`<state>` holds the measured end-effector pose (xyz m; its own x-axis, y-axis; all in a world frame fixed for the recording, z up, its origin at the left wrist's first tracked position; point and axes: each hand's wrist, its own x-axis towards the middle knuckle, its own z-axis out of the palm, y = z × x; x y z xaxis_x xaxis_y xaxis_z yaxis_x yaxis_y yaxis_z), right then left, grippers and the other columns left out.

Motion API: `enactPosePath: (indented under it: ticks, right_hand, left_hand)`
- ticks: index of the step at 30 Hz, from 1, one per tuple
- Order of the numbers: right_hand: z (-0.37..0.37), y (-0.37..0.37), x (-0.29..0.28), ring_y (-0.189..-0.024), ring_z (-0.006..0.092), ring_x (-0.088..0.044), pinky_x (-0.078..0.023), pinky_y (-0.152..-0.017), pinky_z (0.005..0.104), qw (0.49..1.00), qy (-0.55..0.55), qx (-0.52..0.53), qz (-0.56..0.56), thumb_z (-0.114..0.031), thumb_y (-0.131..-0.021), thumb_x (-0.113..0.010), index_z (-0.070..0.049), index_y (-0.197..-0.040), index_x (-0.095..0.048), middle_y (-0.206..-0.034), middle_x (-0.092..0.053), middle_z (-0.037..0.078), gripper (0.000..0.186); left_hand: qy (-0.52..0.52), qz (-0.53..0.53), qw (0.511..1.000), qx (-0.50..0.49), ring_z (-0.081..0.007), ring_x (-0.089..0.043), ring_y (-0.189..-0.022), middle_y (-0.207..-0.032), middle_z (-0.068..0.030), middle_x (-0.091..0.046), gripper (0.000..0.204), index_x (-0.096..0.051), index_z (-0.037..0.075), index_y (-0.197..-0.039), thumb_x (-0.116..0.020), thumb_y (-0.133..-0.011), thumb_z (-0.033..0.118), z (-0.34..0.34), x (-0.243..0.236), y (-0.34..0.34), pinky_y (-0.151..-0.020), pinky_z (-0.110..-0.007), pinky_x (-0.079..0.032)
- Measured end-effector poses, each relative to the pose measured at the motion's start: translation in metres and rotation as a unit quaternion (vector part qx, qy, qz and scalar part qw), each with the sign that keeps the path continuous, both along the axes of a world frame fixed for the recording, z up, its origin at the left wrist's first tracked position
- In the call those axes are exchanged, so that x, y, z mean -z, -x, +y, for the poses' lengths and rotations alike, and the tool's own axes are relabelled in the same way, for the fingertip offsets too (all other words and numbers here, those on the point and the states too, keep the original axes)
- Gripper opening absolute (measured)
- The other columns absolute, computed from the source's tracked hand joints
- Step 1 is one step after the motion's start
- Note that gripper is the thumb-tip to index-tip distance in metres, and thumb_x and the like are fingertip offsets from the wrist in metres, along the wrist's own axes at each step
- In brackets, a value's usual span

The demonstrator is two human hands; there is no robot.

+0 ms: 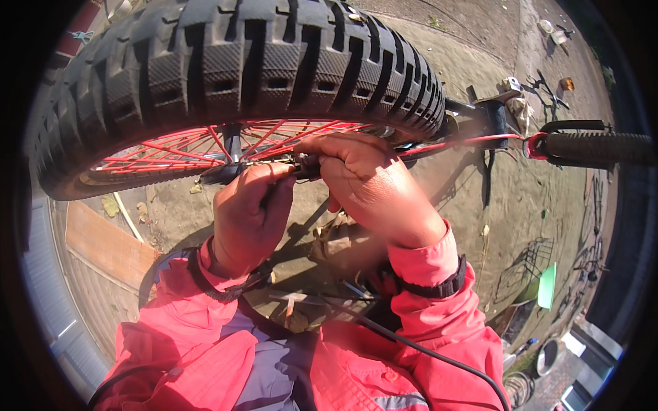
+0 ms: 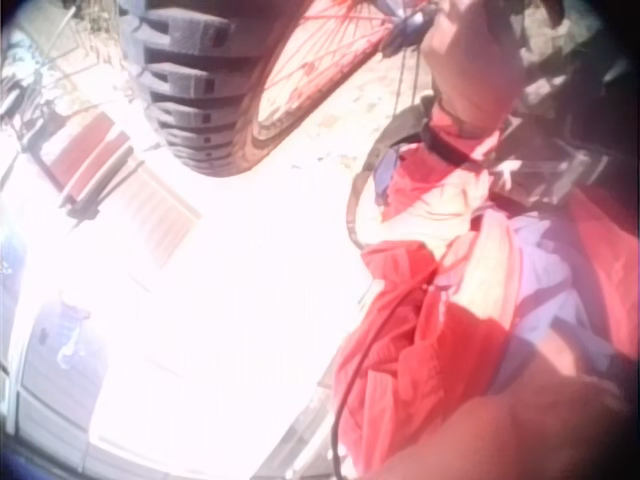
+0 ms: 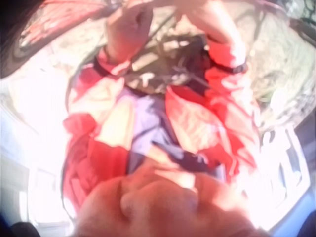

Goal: The person adjusts the rear derailleur of a bicycle using a small tool. They repeatedly tighten and loosen a screw while holding the derailleur with the other hand.

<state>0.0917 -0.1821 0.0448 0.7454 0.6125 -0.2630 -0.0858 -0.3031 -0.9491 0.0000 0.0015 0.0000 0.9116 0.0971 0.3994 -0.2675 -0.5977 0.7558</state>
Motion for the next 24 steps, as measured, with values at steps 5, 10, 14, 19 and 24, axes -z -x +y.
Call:
enactPosePath:
  ticks: [5,10,14,19,24]
  right_hand:
    - [0.006,0.001,0.003,-0.065,0.0075,-0.063,-0.053,-0.060,0.0236,0.997,-0.008,0.041,0.061,0.000,-0.103,-0.045,0.003,-0.128,-0.069,-0.101,-0.071,0.006,0.035]
    - [0.012,-0.003,0.000,-0.062,0.0068,-0.062,-0.049,-0.056,0.0223,0.996,0.053,0.053,0.051,-0.009,-0.107,-0.057,0.004,-0.120,-0.069,-0.094,-0.072,0.004,0.022]
    - [0.017,-0.006,-0.002,-0.062,0.0063,-0.062,-0.049,-0.056,0.0227,0.994,0.088,0.061,0.031,-0.011,-0.107,-0.058,0.003,-0.119,-0.070,-0.089,-0.072,0.003,0.021]
    - [0.016,-0.009,0.000,-0.058,0.0051,-0.062,-0.045,-0.051,0.0208,0.994,0.085,0.059,0.028,-0.016,-0.105,-0.064,-0.001,-0.121,-0.072,-0.091,-0.075,0.002,0.023]
    - [0.023,-0.015,0.014,-0.054,0.0042,-0.060,-0.041,-0.047,0.0188,0.995,0.060,0.068,0.034,-0.008,-0.102,-0.063,-0.006,-0.123,-0.074,-0.085,-0.075,0.002,0.024]
  left_hand:
    - [0.000,0.014,1.000,0.002,-0.0278,-0.068,-0.069,-0.087,-0.0132,-0.071,0.016,-0.070,0.003,-0.107,-0.073,-0.093,-0.002,0.001,-0.001,0.001,-0.065,-0.034,-0.053]
    - [-0.009,-0.004,1.000,0.004,-0.0308,-0.072,-0.074,-0.093,-0.0147,-0.073,0.016,-0.070,0.003,-0.110,-0.072,-0.094,0.001,0.001,0.001,-0.001,-0.066,-0.036,-0.056]
    - [0.002,-0.035,0.999,-0.001,-0.0350,-0.072,-0.076,-0.092,-0.0138,-0.073,0.014,-0.068,0.005,-0.109,-0.071,-0.095,0.004,-0.001,0.004,-0.005,-0.064,-0.039,-0.056]
    - [0.013,-0.007,1.000,-0.013,-0.0352,-0.071,-0.074,-0.087,-0.0151,-0.071,0.010,-0.069,0.005,-0.106,-0.071,-0.096,0.007,-0.005,-0.001,-0.002,-0.064,-0.039,-0.055]
    - [0.011,-0.009,1.000,-0.027,-0.0347,-0.070,-0.074,-0.085,-0.0155,-0.071,0.008,-0.071,0.005,-0.103,-0.071,-0.096,0.009,-0.005,-0.002,-0.002,-0.064,-0.038,-0.054]
